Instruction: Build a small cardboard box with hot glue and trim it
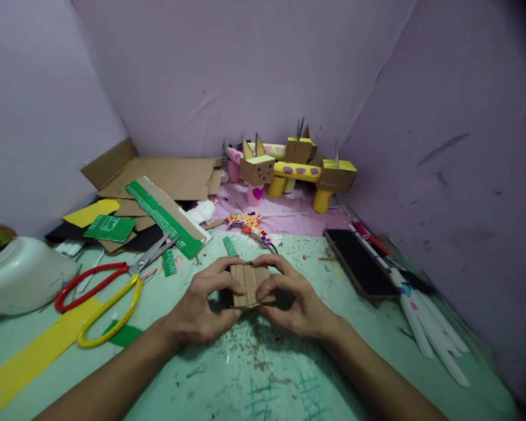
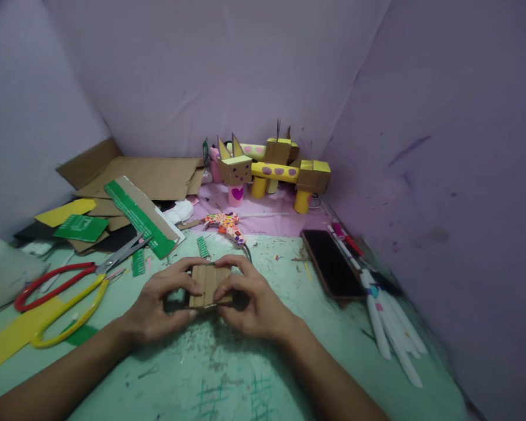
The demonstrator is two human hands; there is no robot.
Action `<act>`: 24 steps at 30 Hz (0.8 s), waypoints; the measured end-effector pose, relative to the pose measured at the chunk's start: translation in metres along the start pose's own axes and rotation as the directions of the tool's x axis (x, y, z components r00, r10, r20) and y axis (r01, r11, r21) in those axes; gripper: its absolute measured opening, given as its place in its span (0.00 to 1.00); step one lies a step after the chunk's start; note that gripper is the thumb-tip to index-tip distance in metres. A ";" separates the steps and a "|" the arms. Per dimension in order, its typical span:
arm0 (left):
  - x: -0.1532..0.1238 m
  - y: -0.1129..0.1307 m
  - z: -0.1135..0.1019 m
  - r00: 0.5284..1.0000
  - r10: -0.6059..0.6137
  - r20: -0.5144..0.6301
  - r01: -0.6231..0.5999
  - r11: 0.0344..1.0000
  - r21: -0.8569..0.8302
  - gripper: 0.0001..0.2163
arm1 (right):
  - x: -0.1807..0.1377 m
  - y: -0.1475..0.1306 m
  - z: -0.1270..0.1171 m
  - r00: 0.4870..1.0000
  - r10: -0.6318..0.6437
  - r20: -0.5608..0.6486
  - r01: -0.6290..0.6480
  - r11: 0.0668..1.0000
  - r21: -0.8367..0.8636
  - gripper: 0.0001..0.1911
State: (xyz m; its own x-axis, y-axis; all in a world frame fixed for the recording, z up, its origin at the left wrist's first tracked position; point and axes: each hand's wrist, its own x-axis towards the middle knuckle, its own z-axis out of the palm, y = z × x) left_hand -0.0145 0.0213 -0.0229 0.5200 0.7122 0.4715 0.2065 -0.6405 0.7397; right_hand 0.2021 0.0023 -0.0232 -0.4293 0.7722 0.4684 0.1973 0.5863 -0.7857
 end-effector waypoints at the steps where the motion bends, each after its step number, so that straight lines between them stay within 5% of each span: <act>1: 0.001 0.000 0.000 1.000 0.000 0.001 0.000 1.000 0.000 0.10 | 0.000 0.000 0.000 1.000 -0.001 -0.003 0.001 1.000 -0.003 0.11; 24: 0.000 0.001 0.001 1.000 -0.025 0.013 0.025 1.000 -0.001 0.10 | -0.001 -0.002 0.002 1.000 0.012 0.005 -0.012 1.000 -0.016 0.13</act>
State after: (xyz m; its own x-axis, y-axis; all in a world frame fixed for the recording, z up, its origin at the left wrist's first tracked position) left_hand -0.0134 0.0203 -0.0228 0.5253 0.7240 0.4471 0.2183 -0.6225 0.7516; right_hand 0.2006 -0.0003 -0.0235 -0.4314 0.7779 0.4569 0.2160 0.5808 -0.7849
